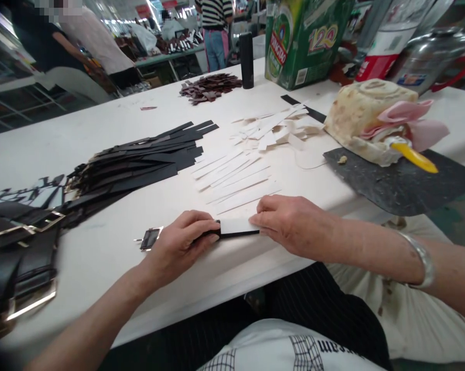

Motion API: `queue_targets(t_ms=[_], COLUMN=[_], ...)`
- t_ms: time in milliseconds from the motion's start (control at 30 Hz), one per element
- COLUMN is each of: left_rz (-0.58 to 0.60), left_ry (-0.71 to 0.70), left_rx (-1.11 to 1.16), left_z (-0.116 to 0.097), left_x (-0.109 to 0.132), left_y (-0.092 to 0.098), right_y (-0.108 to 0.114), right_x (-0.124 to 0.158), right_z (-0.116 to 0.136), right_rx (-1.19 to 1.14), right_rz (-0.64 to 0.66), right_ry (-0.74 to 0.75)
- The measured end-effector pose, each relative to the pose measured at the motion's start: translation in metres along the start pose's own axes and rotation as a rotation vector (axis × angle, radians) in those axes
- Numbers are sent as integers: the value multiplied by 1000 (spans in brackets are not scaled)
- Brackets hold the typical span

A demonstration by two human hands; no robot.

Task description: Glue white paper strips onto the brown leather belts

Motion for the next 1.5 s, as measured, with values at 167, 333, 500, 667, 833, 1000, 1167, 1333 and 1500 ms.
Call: queue_targets(t_ms=[167,333,500,667,833,1000,1167,1333,1500], left_rz=[-4,-70,-75,-53,-7,40,31,15,-3], left_ry=[26,43,46,50,8,-56,-124,-181,-200], left_rx=[64,104,77,23,-67,-196,-292,-414,-477], left_z=[10,13,12,11,4,-7,-17,-26,-30], left_x=[2,3,2,2,2,1,-2,-6,-6], left_y=[-3,1,1,-1,-3,-8,-8,-8,-7], right_y=[-6,-9,-10,-14,-17,-19,-21,-19,-14], right_x=[-3,-6,-6,-6,-7,-7,-10,-10,-4], right_z=[-5,-7,-7,-7,-9,-11,-10,-9,-12], right_rx=[3,69,111,143,163,173,204,226,194], right_rz=[31,53,68,90,130,169,184,169,152], right_ry=[7,12,8,-6,-41,-79,-80,-65,-93])
Point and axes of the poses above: each hand's wrist, its own x-axis away from the middle knuckle, its own y-axis out of the back of the hand, z = x × y, the point moved 10 cm from there along -x, towards the middle knuckle, and after that the axes turned 11 degrees about -x, right-handed, at the moved point
